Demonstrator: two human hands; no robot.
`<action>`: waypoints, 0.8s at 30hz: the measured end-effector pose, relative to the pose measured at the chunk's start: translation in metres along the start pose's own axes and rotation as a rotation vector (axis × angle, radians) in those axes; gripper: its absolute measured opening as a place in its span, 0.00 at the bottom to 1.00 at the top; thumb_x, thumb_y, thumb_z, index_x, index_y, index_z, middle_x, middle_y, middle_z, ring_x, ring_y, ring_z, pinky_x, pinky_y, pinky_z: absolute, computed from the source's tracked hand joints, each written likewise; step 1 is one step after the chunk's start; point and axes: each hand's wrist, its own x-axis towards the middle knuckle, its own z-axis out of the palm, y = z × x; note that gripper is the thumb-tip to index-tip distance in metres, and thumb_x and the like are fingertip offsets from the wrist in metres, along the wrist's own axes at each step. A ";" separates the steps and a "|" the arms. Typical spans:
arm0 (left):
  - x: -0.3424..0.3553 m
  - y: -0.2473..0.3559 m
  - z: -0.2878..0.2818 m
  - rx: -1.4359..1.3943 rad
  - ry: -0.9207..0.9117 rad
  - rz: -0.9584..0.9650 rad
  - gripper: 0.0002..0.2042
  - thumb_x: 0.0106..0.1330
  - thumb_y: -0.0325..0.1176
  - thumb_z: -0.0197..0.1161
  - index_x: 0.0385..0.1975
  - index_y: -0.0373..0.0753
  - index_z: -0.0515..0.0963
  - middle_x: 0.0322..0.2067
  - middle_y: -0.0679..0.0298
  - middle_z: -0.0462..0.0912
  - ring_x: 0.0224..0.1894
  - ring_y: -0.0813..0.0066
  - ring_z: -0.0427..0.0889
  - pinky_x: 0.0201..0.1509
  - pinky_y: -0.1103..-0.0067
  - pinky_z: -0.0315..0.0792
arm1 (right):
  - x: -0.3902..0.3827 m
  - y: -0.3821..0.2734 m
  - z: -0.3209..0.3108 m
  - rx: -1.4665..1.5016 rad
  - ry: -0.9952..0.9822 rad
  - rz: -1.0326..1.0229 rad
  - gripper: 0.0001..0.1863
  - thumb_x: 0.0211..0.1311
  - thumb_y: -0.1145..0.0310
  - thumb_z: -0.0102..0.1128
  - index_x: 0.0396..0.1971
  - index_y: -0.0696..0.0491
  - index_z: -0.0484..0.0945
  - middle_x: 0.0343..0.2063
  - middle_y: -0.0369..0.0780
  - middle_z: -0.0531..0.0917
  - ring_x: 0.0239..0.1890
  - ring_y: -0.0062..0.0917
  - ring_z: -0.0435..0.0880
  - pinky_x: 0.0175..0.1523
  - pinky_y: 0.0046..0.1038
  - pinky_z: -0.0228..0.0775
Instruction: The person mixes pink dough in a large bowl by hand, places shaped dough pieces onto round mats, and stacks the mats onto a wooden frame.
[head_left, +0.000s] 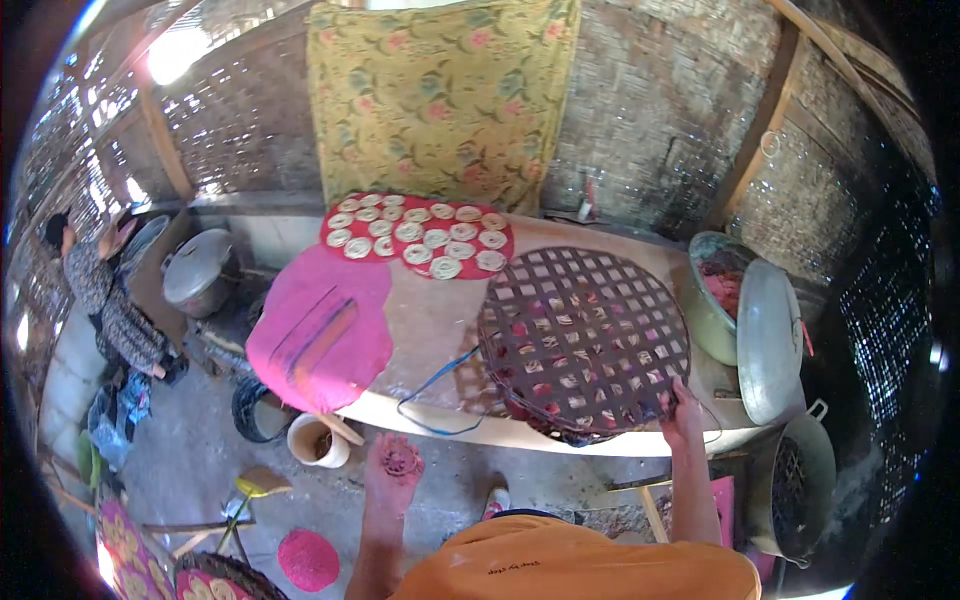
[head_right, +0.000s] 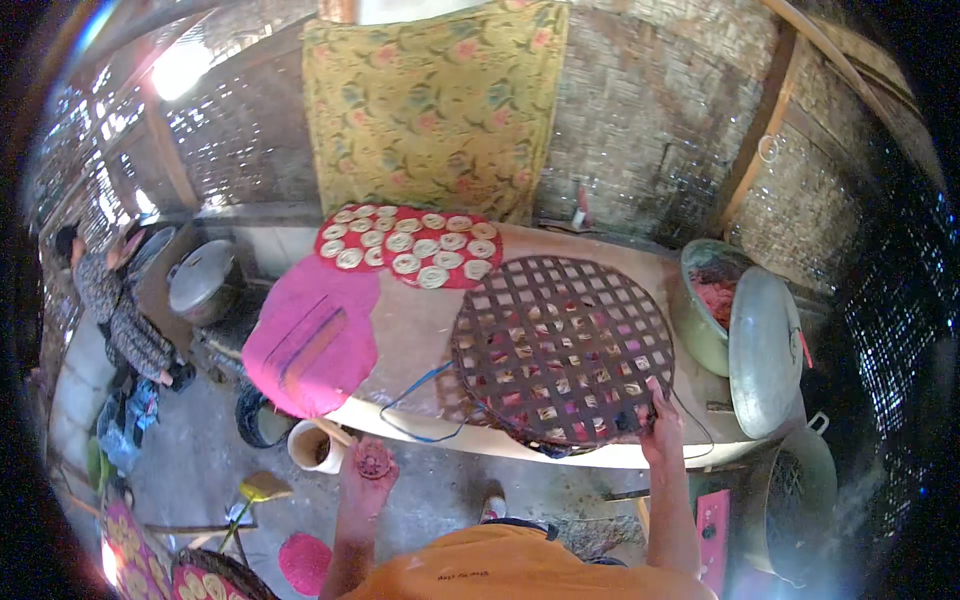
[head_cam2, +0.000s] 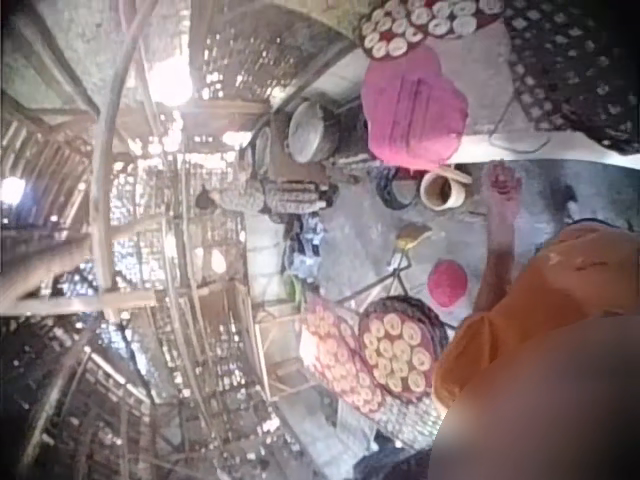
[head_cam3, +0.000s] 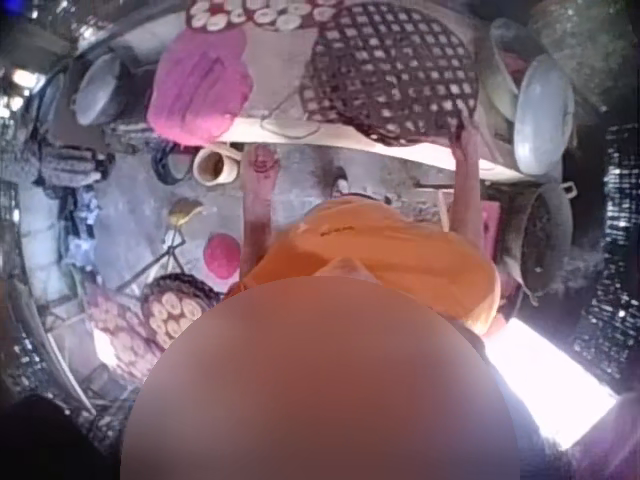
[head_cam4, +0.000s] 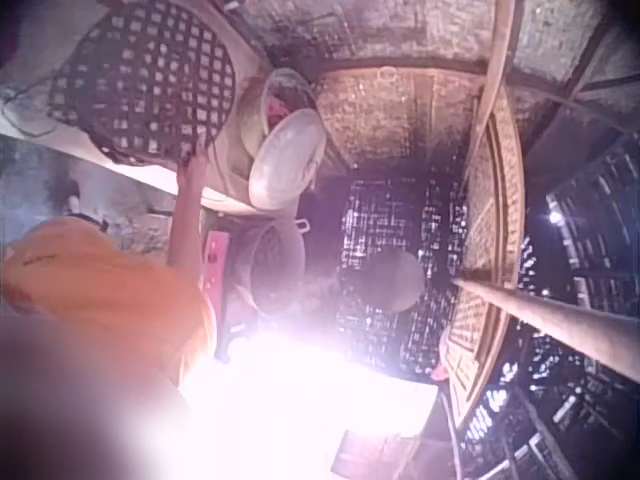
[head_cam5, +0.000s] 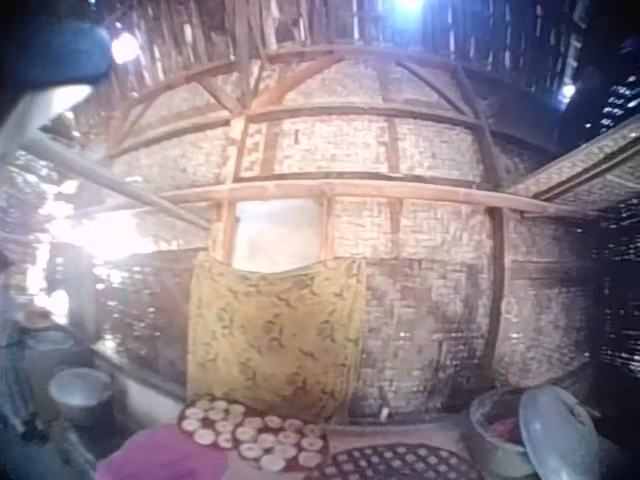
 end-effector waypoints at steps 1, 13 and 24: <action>0.015 0.002 0.017 0.018 0.004 -0.019 0.11 0.66 0.46 0.53 0.31 0.46 0.76 0.33 0.66 0.80 0.35 0.65 0.79 0.35 0.71 0.75 | 0.005 0.004 -0.024 0.013 0.037 -0.012 0.10 0.68 0.63 0.47 0.36 0.52 0.74 0.18 0.31 0.73 0.18 0.16 0.67 0.25 0.18 0.59; 0.132 0.032 0.119 0.238 -0.042 0.066 0.10 0.65 0.38 0.54 0.36 0.39 0.75 0.33 0.62 0.79 0.36 0.68 0.78 0.35 0.73 0.74 | -0.002 0.029 -0.038 -0.535 0.308 -0.186 0.11 0.62 0.63 0.57 0.36 0.53 0.68 0.21 0.34 0.74 0.20 0.17 0.76 0.20 0.20 0.65; 0.197 0.158 0.176 0.547 -0.267 0.318 0.08 0.67 0.34 0.52 0.35 0.36 0.74 0.31 0.63 0.79 0.31 0.78 0.78 0.42 0.82 0.74 | 0.049 0.032 -0.064 -1.797 0.715 -0.604 0.27 0.53 0.58 0.64 0.50 0.57 0.70 0.34 0.49 0.76 0.34 0.33 0.77 0.38 0.31 0.70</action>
